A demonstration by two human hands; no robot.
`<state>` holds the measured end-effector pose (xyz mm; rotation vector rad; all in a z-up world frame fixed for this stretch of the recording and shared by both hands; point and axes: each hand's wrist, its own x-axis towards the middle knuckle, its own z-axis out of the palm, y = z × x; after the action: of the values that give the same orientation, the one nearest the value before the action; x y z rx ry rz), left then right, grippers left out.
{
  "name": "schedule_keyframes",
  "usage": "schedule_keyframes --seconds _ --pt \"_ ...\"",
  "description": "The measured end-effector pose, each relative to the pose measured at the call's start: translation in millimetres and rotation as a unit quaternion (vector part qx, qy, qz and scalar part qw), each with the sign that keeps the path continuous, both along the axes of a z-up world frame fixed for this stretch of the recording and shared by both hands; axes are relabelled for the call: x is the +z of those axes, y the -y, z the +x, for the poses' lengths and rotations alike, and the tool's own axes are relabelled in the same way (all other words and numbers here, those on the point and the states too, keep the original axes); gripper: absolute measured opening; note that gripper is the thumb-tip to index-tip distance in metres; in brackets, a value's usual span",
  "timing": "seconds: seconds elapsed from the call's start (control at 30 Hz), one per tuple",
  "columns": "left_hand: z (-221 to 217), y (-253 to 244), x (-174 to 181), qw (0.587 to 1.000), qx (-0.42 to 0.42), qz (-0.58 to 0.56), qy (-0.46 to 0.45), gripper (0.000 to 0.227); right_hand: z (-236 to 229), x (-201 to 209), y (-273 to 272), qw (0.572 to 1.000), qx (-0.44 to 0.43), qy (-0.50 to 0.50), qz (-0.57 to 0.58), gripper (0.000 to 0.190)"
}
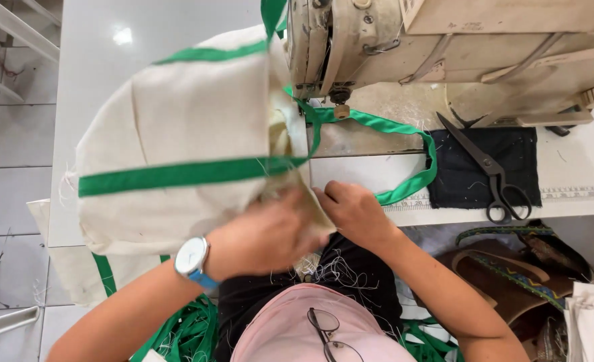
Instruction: Sewing the edges and straps of canvas bags using an industrial sewing machine and trimming threads with scissors.
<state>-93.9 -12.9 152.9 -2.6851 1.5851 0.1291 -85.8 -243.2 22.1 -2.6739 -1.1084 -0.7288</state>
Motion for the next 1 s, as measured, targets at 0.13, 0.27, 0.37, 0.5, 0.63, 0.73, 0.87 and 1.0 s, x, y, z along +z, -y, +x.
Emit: schedule_keyframes --seconds 0.13,0.27,0.37,0.5,0.63,0.73,0.87,1.0 --pt "86.0 -40.6 -54.9 0.95 0.313 -0.024 0.007 0.073 -5.5 21.6 -13.3 0.998 -0.013 0.058 -0.007 0.013" --pt "102.9 -48.8 -50.3 0.872 0.468 -0.115 0.089 0.078 -3.6 27.4 -21.9 0.994 -0.06 0.076 0.041 0.031" --pt "93.4 -24.9 -89.1 0.936 0.281 -0.055 0.205 0.048 -5.3 33.7 -18.9 0.996 -0.038 0.062 0.059 0.025" --pt "93.7 -10.3 -98.0 0.961 0.256 -0.058 0.085 0.025 2.4 24.6 -21.0 0.996 0.009 0.061 0.062 0.01" --pt "146.5 7.6 -151.0 0.932 0.273 -0.048 0.232 0.021 9.2 29.9 -28.8 0.992 0.049 0.078 0.087 0.015" --pt "158.2 10.0 -119.3 0.922 0.218 -0.033 0.318 0.017 10.8 32.8 -29.5 0.989 0.067 0.077 0.111 0.013" --pt "172.2 5.2 -117.3 0.968 0.231 0.028 0.091 0.034 10.1 33.1 -26.1 0.989 0.081 0.048 0.117 0.017" --pt "163.3 17.9 -105.9 0.955 0.291 0.05 -0.04 0.066 11.7 34.1 -24.9 0.988 0.085 0.034 0.127 0.019"
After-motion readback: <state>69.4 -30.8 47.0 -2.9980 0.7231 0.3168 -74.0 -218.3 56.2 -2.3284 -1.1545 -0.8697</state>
